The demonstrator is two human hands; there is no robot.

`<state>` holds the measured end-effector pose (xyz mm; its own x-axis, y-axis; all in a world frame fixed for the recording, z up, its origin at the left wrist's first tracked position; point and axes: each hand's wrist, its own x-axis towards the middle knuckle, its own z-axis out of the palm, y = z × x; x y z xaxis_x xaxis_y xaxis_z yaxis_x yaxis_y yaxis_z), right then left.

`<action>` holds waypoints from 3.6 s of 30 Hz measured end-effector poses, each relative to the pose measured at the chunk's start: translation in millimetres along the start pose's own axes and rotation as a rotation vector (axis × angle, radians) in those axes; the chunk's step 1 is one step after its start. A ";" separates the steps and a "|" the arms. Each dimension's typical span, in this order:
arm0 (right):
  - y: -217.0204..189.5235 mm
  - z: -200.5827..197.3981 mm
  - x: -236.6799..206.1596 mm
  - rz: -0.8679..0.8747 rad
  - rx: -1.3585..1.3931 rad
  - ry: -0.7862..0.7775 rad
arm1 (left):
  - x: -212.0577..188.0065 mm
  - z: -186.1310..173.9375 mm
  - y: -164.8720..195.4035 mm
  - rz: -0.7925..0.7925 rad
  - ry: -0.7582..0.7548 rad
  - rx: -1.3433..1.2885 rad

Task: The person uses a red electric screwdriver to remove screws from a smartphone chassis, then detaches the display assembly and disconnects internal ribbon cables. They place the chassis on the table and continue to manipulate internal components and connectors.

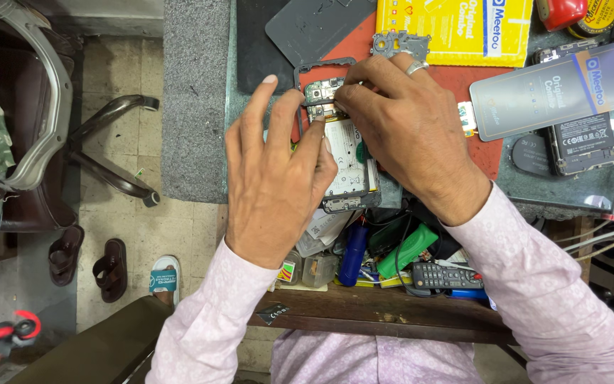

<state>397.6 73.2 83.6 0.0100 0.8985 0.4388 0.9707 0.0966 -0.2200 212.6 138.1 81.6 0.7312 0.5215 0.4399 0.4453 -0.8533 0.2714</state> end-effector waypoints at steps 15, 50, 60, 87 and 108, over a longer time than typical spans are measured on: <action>-9.6 -12.8 -9.1 -0.052 -0.076 0.006 | -10.9 -17.7 8.1 -0.011 0.017 -0.075; 32.9 -28.9 7.7 0.309 0.231 0.015 | 18.1 16.7 -41.6 -0.110 0.018 -0.370; 47.6 -13.7 -0.9 0.434 0.596 -0.003 | 25.4 26.0 -46.6 -0.187 -0.001 -0.577; 9.7 6.1 13.6 0.616 0.901 -0.059 | 14.4 31.9 -49.2 -0.320 0.089 -0.863; 8.6 10.9 17.2 0.393 0.445 -0.016 | 15.9 31.2 -50.0 -0.318 0.114 -0.795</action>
<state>403.5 94.1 79.8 0.3416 0.9091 0.2384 0.7007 -0.0773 -0.7093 218.1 188.9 48.4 0.5579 0.7686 0.3131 0.0946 -0.4338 0.8960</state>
